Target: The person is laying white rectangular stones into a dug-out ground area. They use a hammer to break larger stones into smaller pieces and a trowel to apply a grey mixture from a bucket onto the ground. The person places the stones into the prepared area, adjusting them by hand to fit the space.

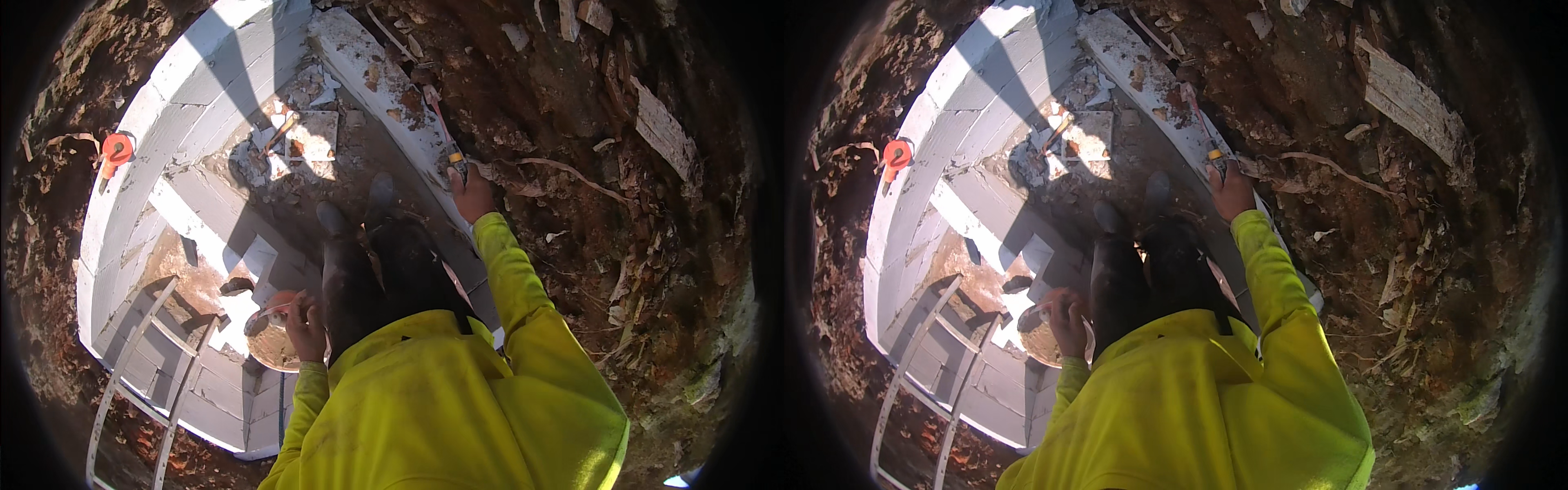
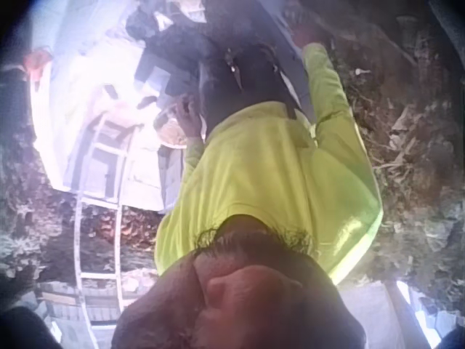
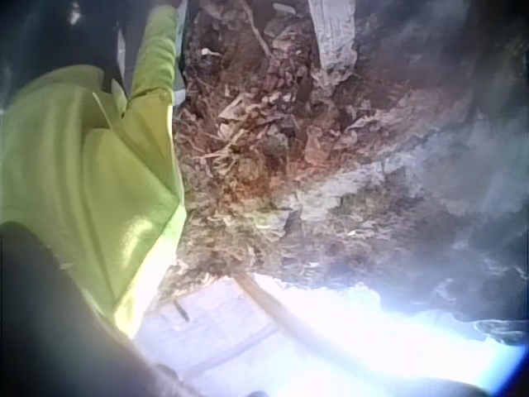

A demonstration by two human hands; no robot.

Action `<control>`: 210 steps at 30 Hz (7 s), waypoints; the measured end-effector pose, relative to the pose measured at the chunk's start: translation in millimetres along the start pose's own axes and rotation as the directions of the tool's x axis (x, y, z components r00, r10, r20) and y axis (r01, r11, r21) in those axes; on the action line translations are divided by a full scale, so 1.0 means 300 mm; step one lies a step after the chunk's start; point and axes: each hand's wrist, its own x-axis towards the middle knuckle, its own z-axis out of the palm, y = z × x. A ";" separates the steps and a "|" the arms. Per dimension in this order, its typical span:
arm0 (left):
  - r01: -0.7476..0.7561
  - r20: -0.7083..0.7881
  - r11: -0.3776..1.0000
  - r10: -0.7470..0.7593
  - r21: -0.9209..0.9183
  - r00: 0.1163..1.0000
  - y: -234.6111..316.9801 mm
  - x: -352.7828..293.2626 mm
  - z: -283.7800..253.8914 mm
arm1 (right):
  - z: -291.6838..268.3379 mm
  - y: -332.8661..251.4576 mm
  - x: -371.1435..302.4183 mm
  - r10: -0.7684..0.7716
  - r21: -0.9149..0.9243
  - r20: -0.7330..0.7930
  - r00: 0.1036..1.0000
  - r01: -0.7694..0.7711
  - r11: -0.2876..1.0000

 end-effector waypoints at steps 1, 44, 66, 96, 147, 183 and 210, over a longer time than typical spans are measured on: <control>-0.040 0.024 0.999 0.041 -0.014 0.999 -0.005 0.036 0.009 | -0.066 -0.099 -0.036 -0.076 0.067 -0.058 0.995 0.079 0.995; 0.027 -0.077 0.987 -0.039 -0.157 0.996 0.049 -0.146 0.072 | -0.132 0.150 0.077 0.051 -0.130 -0.020 0.999 -0.053 0.990; 0.110 -0.151 0.979 -0.137 -0.173 0.979 0.015 -0.190 -0.005 | -0.188 -0.391 -0.007 -0.511 0.080 -0.004 0.860 0.509 0.857; 0.152 -0.124 0.983 -0.164 -0.107 0.979 0.070 -0.189 -0.040 | -0.098 -0.150 0.056 -0.296 0.137 -0.050 0.954 0.300 0.944; 0.237 -0.030 0.950 -0.236 0.203 0.971 0.075 -0.124 -0.182 | 0.335 0.186 0.159 -0.054 -0.124 0.113 0.992 0.068 0.990; 0.239 -0.096 0.379 -0.683 -0.894 0.724 0.044 0.412 0.090 | 0.593 -0.222 0.581 -0.060 -0.150 -0.402 0.914 -0.002 0.989; 0.571 0.070 0.366 -0.797 -0.735 0.600 0.151 0.224 0.131 | 0.579 -0.556 1.038 -0.677 -0.258 -0.149 0.721 0.633 0.730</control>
